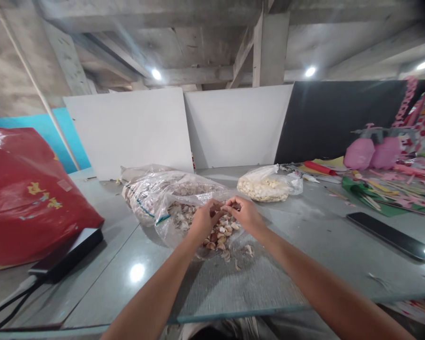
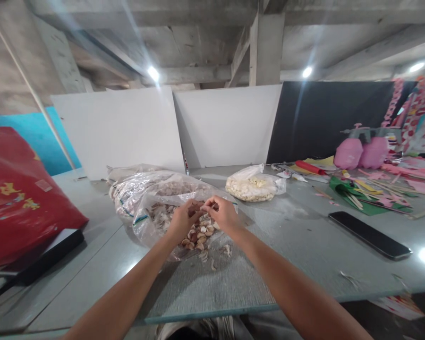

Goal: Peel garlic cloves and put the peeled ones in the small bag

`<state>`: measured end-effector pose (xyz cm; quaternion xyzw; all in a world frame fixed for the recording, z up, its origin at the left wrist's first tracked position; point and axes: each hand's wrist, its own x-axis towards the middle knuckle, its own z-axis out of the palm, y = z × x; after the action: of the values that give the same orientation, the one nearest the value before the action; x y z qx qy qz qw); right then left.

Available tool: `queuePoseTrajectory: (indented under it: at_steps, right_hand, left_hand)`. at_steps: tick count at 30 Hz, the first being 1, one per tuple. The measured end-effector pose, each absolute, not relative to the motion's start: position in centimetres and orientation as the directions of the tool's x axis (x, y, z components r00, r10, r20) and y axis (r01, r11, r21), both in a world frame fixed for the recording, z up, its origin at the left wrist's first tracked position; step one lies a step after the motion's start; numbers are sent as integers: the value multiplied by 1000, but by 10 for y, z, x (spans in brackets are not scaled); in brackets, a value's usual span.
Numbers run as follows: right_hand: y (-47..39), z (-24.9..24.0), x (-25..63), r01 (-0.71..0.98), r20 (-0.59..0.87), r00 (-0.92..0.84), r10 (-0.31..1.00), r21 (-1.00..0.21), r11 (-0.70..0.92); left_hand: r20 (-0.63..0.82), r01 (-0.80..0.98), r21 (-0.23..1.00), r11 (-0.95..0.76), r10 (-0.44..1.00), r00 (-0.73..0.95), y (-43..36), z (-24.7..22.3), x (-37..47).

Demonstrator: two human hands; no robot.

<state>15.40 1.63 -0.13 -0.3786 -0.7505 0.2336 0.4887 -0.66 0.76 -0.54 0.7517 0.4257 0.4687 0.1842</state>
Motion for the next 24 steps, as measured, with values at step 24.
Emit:
queuePoseTrajectory:
  at_steps: [24]
  right_hand:
    - [17,-1,155,345,565,-274,778,-698,628]
  left_hand:
    - [545,504,645,-574,808,223,10,-8,-5]
